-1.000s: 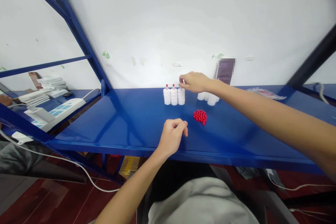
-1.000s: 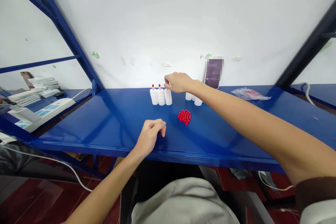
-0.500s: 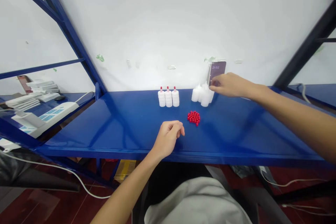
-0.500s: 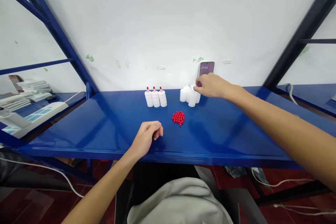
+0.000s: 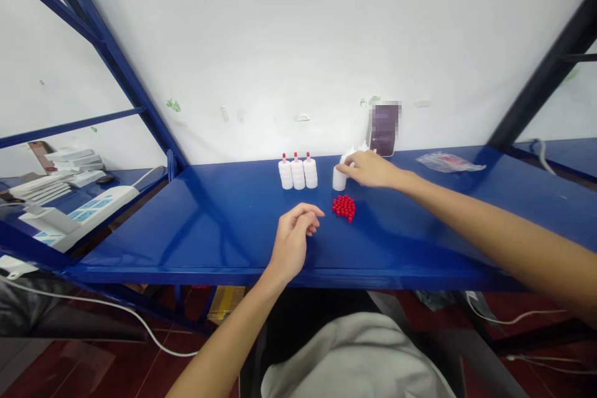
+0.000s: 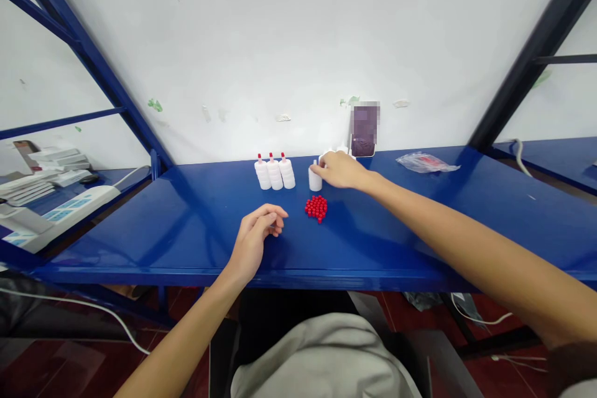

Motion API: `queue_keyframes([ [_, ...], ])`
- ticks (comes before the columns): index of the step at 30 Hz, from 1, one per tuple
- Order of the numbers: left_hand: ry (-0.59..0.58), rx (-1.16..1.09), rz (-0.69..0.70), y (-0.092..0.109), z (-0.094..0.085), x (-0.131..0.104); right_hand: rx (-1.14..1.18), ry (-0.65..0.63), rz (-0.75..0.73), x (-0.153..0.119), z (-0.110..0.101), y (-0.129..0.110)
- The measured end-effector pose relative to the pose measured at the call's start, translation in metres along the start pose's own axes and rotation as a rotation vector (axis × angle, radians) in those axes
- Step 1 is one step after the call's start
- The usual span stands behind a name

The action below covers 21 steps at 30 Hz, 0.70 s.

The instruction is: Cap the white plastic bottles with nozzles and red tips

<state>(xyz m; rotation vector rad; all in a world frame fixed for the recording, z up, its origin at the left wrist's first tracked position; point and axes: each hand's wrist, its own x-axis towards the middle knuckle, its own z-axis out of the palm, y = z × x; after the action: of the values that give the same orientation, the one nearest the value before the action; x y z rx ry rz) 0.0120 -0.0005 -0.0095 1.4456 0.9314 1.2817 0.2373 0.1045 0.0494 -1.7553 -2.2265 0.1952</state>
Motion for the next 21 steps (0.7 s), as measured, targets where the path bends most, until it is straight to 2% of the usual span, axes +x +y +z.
queue_keyframes([
  [4,0.371,-0.072,0.237,-0.002,-0.007,0.001,0.125,-0.036,-0.219,-0.002,0.011,-0.034],
  [7,0.466,-0.18,0.238,0.002,-0.012,0.002,0.26,-0.079,-0.341,-0.011,0.007,-0.049],
  [9,0.507,-0.224,0.223,0.005,-0.016,0.005,0.224,-0.021,-0.328,-0.015,-0.001,-0.047],
  [11,0.536,-0.18,0.225,0.007,-0.02,0.009,0.083,0.015,-0.265,-0.018,-0.007,-0.036],
  [14,0.461,0.064,0.184,0.004,-0.026,0.015,-0.046,-0.082,-0.184,-0.021,-0.009,-0.011],
  [19,0.057,0.334,0.093,-0.007,-0.027,0.016,0.017,-0.269,-0.279,-0.024,0.001,0.024],
  [21,-0.031,0.364,0.096,-0.008,-0.026,0.014,0.082,-0.282,-0.327,-0.025,0.005,0.03],
])
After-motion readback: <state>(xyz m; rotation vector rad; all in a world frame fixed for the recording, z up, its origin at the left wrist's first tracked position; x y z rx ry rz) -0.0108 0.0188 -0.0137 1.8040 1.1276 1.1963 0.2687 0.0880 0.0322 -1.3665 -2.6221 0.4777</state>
